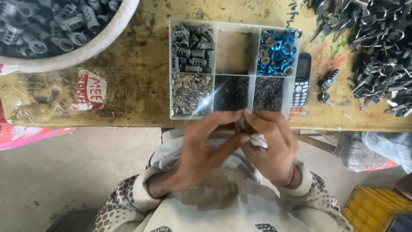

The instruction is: The person sits at a workbench and assembles small metal fittings by hand. They pick a blue cap-like piece and a metal body from a compartment tray, press and twist the parts together, then set the finished assembly on the table beside the tray, repeating the cycle.

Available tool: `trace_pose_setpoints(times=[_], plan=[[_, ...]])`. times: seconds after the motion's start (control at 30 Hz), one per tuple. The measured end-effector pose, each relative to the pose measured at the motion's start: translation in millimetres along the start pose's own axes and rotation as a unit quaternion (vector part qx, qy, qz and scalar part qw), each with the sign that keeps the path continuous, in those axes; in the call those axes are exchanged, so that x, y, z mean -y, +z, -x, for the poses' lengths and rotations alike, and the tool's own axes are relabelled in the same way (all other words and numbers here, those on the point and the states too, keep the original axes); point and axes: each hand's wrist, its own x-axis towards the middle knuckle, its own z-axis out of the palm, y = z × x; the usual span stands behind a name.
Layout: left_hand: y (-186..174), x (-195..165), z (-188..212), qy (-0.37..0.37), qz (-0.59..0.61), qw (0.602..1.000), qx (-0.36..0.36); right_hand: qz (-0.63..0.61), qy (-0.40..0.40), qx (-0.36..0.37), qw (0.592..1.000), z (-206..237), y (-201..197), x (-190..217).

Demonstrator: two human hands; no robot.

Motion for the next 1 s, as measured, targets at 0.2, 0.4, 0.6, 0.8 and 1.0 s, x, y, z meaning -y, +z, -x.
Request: trace_pose_setpoints(times=[0.2, 0.4, 0.6, 0.8, 1.0], plan=[[-22, 17, 2, -0.080, 0.148, 0.985, -0.042, -0.127, 0.027, 0.164, 0.978, -21, -29, -33], [-34, 10, 1, -0.114, 0.287, 0.951, -0.004, 0.064, 0.009, -0.011, 0.998, -53, -9, -68], [-42, 6, -4, -0.092, 0.323, 0.942, 0.008, 0.063, -0.015, -0.033, 0.997, -67, 11, -72], [-43, 19, -14, -0.068, 0.276, 0.959, -0.018, -0.190, 0.004, 0.078, 0.979, -30, -9, -30], [-42, 17, -11, -0.064, 0.222, 0.973, -0.014, -0.118, -0.076, 0.010, 0.990, -13, 4, -15]])
